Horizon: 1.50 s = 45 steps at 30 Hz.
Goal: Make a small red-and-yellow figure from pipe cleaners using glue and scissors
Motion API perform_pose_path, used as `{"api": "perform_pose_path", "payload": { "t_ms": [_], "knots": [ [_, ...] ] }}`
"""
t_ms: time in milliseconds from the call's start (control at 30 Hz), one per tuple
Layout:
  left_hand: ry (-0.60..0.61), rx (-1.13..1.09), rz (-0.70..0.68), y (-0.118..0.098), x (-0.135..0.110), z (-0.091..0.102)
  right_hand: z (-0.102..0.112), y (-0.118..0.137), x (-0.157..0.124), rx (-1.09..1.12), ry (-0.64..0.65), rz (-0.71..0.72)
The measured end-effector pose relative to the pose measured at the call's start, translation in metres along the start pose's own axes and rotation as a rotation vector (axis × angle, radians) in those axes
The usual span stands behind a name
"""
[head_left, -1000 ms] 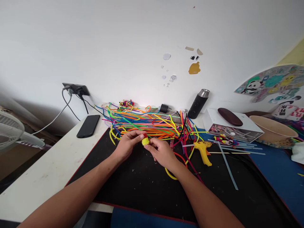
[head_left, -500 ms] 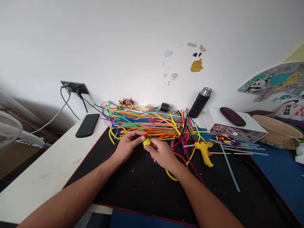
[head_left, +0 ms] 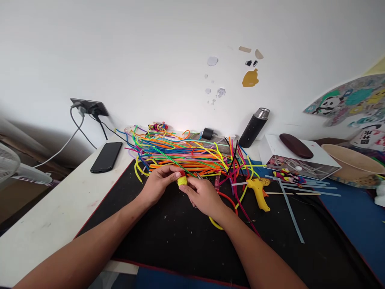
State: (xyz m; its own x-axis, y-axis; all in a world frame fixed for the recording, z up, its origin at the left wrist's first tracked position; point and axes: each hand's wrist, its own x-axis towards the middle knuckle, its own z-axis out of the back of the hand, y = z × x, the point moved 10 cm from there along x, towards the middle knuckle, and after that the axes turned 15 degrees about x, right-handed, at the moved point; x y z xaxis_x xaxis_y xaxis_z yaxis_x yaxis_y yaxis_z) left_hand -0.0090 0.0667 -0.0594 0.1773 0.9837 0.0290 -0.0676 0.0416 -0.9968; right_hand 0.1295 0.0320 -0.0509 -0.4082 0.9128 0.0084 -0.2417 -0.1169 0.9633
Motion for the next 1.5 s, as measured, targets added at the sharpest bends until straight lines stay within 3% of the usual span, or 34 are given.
{"api": "perform_pose_path", "payload": {
  "t_ms": [300,500,767,1167,1500],
  "knots": [
    [-0.025,-0.001,-0.047,-0.012,-0.006,-0.003,0.001,-0.007,0.000,0.106,-0.013,0.003],
    [0.056,0.049,-0.072,-0.018,-0.006,-0.010,0.005,-0.005,0.001,0.068,-0.039,-0.002],
    [-0.011,0.219,-0.167,-0.029,-0.009,-0.006,0.002,0.001,-0.001,-0.006,-0.017,0.025],
    [-0.032,0.272,-0.175,-0.036,-0.012,-0.006,-0.001,-0.002,0.000,0.012,0.015,0.017],
    [0.034,0.151,-0.060,-0.022,-0.007,-0.009,0.001,-0.004,0.001,0.022,0.000,-0.006]
  ]
}}
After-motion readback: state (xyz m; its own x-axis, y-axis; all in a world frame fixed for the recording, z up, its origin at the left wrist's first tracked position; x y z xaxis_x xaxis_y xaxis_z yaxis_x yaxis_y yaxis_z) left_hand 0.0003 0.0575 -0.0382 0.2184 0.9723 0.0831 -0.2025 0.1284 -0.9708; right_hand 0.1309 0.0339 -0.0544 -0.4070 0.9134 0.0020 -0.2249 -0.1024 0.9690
